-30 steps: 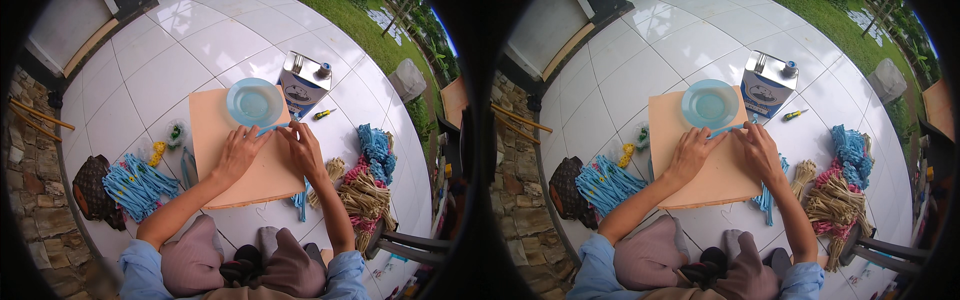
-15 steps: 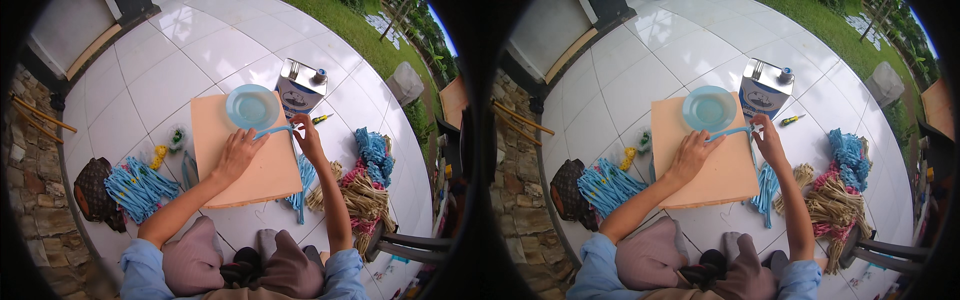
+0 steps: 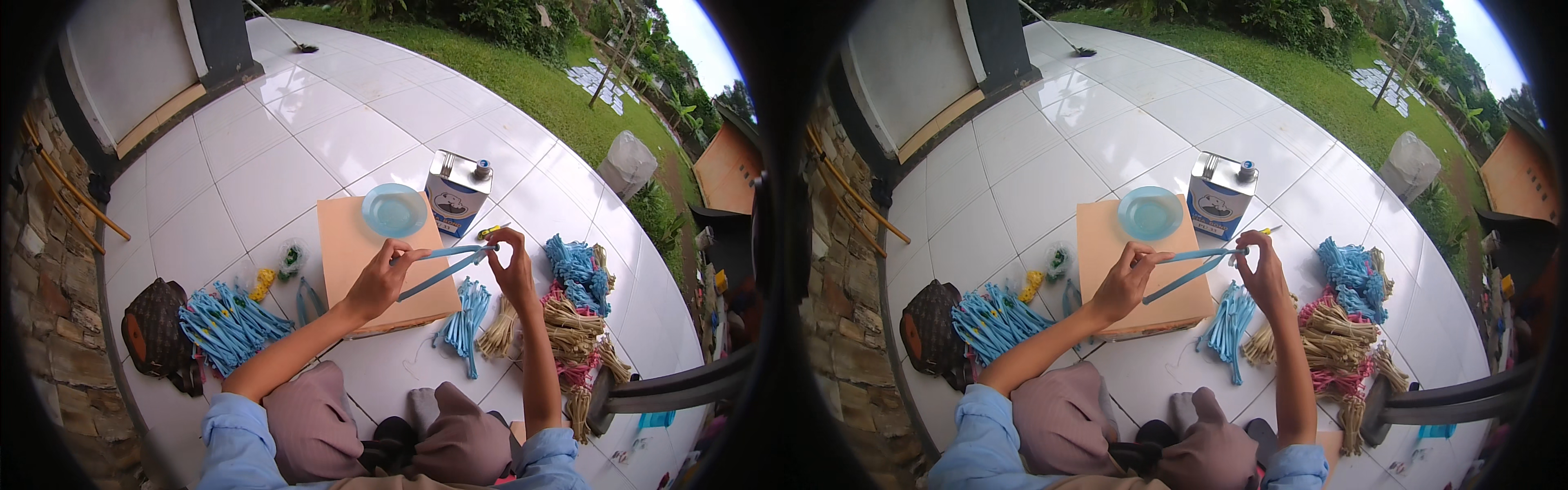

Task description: The person picks up a bundle of blue shoe straps, separates them, and applies a liquid from a bowl to specific points on each strap by hand.

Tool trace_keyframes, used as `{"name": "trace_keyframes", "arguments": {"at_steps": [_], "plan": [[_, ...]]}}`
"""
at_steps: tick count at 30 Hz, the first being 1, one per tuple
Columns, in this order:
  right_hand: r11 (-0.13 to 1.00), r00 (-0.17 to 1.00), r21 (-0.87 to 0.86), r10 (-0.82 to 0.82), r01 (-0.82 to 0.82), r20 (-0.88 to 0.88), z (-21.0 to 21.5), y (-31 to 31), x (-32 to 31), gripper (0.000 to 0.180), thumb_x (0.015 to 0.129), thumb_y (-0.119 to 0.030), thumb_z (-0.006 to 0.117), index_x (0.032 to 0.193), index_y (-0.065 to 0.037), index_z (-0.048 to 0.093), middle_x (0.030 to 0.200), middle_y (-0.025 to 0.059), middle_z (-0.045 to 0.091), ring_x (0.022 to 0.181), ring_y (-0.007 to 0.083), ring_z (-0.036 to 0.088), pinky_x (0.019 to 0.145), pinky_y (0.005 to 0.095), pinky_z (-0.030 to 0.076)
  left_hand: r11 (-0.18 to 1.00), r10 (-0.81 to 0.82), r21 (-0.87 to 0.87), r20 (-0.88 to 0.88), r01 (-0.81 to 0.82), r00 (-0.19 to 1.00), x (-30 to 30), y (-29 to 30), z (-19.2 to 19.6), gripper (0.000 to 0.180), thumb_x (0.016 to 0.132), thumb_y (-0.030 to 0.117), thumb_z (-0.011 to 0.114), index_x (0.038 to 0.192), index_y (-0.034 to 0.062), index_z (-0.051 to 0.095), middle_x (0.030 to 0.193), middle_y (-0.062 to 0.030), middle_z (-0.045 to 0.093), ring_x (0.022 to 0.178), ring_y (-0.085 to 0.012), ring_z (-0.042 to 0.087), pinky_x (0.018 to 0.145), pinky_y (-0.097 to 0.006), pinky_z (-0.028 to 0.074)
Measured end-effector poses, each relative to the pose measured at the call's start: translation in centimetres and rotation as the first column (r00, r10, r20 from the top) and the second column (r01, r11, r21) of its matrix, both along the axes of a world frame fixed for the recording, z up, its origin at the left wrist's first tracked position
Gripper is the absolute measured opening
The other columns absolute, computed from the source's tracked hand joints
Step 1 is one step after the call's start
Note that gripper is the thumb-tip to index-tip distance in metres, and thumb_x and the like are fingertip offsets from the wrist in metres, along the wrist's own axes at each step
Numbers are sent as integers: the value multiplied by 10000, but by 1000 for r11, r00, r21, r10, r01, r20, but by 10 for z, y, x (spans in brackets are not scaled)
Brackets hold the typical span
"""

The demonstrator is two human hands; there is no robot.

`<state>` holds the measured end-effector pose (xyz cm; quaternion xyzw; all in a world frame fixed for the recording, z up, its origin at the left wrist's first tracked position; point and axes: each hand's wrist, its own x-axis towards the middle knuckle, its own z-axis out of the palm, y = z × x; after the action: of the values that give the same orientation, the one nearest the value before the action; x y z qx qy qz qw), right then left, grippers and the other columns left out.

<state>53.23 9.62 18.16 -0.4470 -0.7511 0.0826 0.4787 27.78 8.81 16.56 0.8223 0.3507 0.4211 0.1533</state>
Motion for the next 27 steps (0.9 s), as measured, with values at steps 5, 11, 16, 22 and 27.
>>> {"name": "trace_keyframes", "arguments": {"at_steps": [5,11,16,22,27], "plan": [[999,998,-14,35,-36,-59,109,-33,-15,454,708,72,676,1103,-33,478,889,76,589,769,139,598,638,260,494,995,-98,13,187,97,978,-25,8,86,295,844,-46,510,1116,64,536,997,-89,508,949,-195,547,791,-297,484],[961,950,-187,147,-203,-276,216,-46,-47,422,774,11,662,1149,-53,479,792,23,565,680,59,551,488,205,441,734,-88,634,446,-244,891,-44,-14,175,260,843,13,462,1102,35,461,1093,-126,419,1065,-270,469,951,-417,381],[910,841,-127,301,-394,-450,252,-42,-85,450,788,-77,685,1179,-25,470,835,57,547,636,91,556,474,213,430,519,247,855,-166,14,955,-22,-21,211,633,700,46,688,1145,465,523,1257,48,395,1210,-183,359,1016,-412,377],[886,727,-162,239,-435,-644,219,-28,-98,309,916,-156,522,1188,-19,475,924,132,614,779,152,626,672,268,525,662,-2,746,-94,72,996,-11,-1,214,285,728,236,699,997,192,616,1144,25,486,1198,-199,363,1040,-440,343],[888,787,-116,326,-445,-524,206,-23,-90,451,879,-88,552,1290,-51,371,1121,156,585,983,217,588,847,325,485,999,0,48,226,-11,974,-16,-6,224,86,812,39,585,888,19,550,779,-82,617,801,-268,626,787,-388,493]]}}
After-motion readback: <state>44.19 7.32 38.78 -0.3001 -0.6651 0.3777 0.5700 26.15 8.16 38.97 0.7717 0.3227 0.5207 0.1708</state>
